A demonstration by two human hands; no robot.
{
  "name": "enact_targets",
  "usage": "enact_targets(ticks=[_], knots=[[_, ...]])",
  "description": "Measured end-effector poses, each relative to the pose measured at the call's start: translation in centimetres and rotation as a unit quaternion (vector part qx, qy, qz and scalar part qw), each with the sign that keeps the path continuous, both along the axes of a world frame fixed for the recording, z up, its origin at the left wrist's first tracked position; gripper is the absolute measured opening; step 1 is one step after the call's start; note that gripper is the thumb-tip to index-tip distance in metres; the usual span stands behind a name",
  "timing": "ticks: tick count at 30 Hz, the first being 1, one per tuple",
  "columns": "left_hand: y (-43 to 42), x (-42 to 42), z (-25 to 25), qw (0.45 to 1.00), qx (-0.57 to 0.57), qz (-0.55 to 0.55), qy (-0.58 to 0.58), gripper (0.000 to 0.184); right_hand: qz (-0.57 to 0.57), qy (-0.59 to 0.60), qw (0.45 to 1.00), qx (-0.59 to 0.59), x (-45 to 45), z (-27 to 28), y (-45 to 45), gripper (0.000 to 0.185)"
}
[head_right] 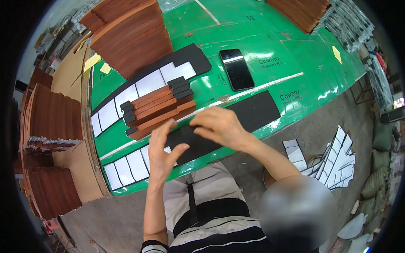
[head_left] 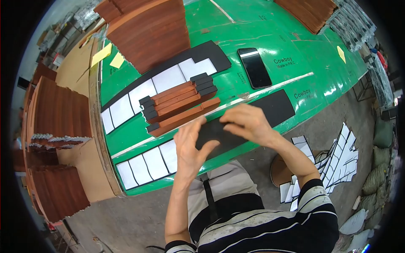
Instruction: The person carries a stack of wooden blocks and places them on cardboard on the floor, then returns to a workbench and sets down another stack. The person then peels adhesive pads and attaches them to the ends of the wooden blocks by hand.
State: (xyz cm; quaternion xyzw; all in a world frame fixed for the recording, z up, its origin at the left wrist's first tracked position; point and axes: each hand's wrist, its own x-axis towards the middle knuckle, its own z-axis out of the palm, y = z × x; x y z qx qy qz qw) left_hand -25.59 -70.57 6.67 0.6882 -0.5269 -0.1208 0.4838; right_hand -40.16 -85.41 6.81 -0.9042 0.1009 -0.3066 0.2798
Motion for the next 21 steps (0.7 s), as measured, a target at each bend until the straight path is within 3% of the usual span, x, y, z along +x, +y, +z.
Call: enact_targets(ticks=[1, 3, 4, 11, 21], knots=[[-0.5, 0.3, -0.2, 1.000, 0.003, 0.003, 0.002, 0.050, -0.012, -0.016, 1.000, 0.020, 0.3, -0.5, -0.9, 0.024], [-1.6, 1.4, -1.0, 0.977, 0.034, 0.083, -0.195, 0.052, -0.055, 0.015, 0.998, 0.024, 0.9, -0.8, -2.4, 0.025], [-2.7, 1.9, -1.6, 0.968, -0.002, 0.100, -0.230, 0.048, -0.057, 0.017, 0.998, 0.037, 1.4, -0.9, -2.8, 0.025], [-5.4, 1.8, -3.1, 0.963, 0.045, 0.153, -0.216, 0.030, -0.039, 0.037, 0.998, 0.034, 3.3, -2.5, -4.0, 0.023], [-5.8, 1.6, -3.8, 0.959, 0.047, 0.178, -0.215, 0.022, -0.040, 0.061, 0.997, 0.018, 4.0, -3.1, -4.6, 0.023]])
